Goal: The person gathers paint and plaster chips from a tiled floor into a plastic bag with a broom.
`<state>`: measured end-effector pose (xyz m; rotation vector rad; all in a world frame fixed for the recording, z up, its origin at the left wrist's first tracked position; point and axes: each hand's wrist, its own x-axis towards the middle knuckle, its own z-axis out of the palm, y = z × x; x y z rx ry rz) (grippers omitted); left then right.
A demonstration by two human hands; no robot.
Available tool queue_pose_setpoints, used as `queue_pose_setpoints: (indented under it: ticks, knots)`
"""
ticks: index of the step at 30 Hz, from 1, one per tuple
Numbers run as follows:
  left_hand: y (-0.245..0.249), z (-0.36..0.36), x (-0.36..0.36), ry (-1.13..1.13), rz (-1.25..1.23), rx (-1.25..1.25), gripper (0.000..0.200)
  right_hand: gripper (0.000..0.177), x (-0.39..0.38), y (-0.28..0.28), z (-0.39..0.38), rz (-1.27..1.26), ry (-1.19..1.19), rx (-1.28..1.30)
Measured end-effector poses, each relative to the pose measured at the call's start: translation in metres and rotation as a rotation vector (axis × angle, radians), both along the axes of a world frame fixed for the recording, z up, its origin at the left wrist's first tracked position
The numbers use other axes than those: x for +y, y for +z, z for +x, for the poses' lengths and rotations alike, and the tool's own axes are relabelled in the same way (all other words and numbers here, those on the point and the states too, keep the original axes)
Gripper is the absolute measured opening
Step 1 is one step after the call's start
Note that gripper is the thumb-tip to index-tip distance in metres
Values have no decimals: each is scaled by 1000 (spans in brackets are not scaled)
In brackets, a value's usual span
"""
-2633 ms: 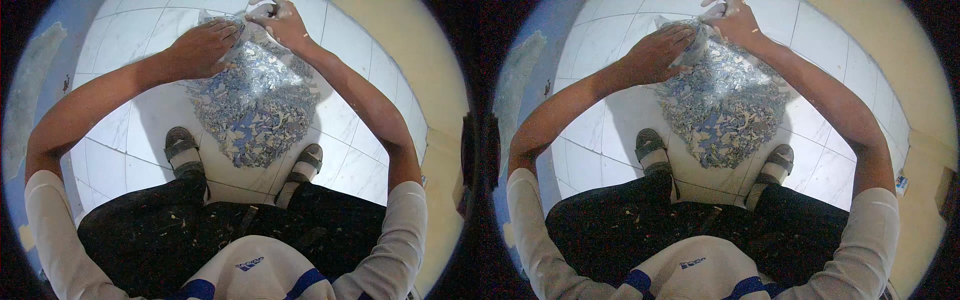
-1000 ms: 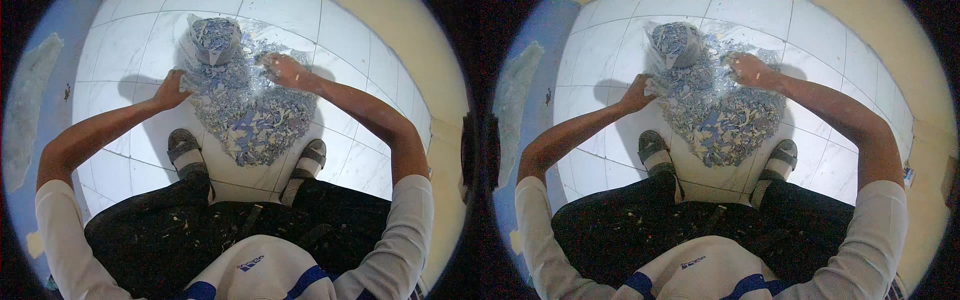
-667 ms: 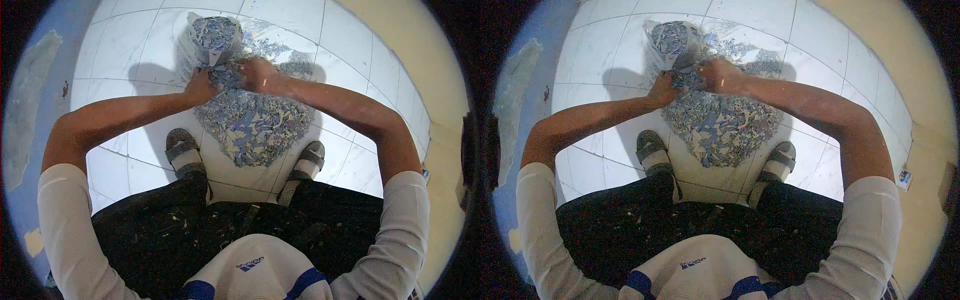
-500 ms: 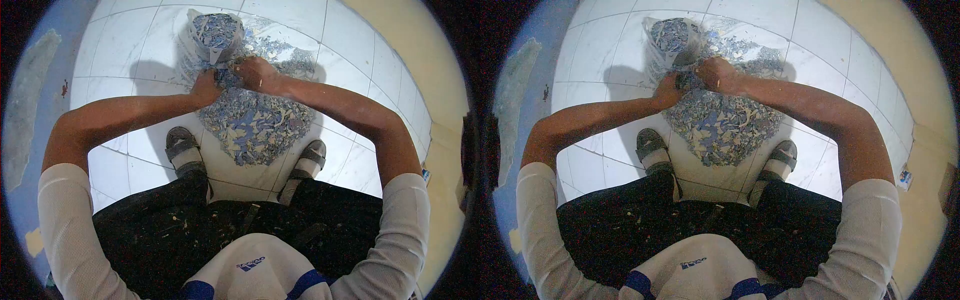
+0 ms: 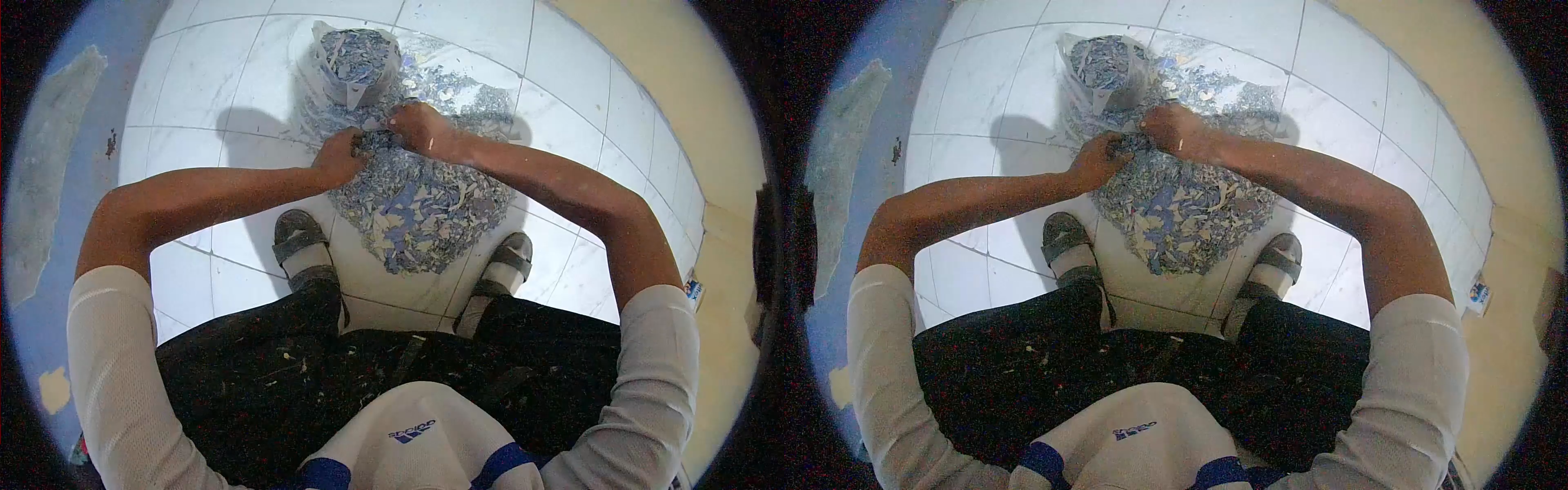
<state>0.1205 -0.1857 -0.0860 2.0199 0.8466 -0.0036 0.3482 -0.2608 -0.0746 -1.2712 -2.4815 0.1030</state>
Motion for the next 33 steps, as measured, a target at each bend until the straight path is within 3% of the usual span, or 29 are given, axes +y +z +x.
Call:
queue_pose_setpoints:
  ticks: [4,7,9,13,16,17,19,20,23,26,27,31,33]
  knots:
    - [18,5,1,-43,73,113,46,20,5,-2,3,-329,-144,163]
    - [28,11,5,4,-79,67,43,27,7,27,5,-489,-201,180]
    - [12,9,9,1,20,-33,40,30,8,55,3,-567,-246,153]
    - [5,11,18,7,109,6,36,29,10,99,3,-561,-269,139]
    - [2,10,18,4,163,-37,35,34,8,144,0,-439,-253,335]
    - [9,11,17,25,100,15,35,34,12,167,-2,-574,-297,350]
    - [28,11,13,70,-25,120,34,26,27,181,3,-469,-160,374]
    - [22,9,14,42,25,78,34,22,37,185,7,-417,-91,384]
    - [5,6,14,-8,85,16,31,29,69,206,17,-155,145,270]
    - [11,7,14,4,19,50,29,20,76,246,-6,-350,-256,208]
    - [7,7,15,1,30,28,30,17,79,259,-15,-428,-379,74]
    - [30,13,12,51,-134,121,31,17,100,207,-3,-28,-215,65]
    - [-4,6,16,-1,37,-17,27,17,110,191,-6,70,-244,89]
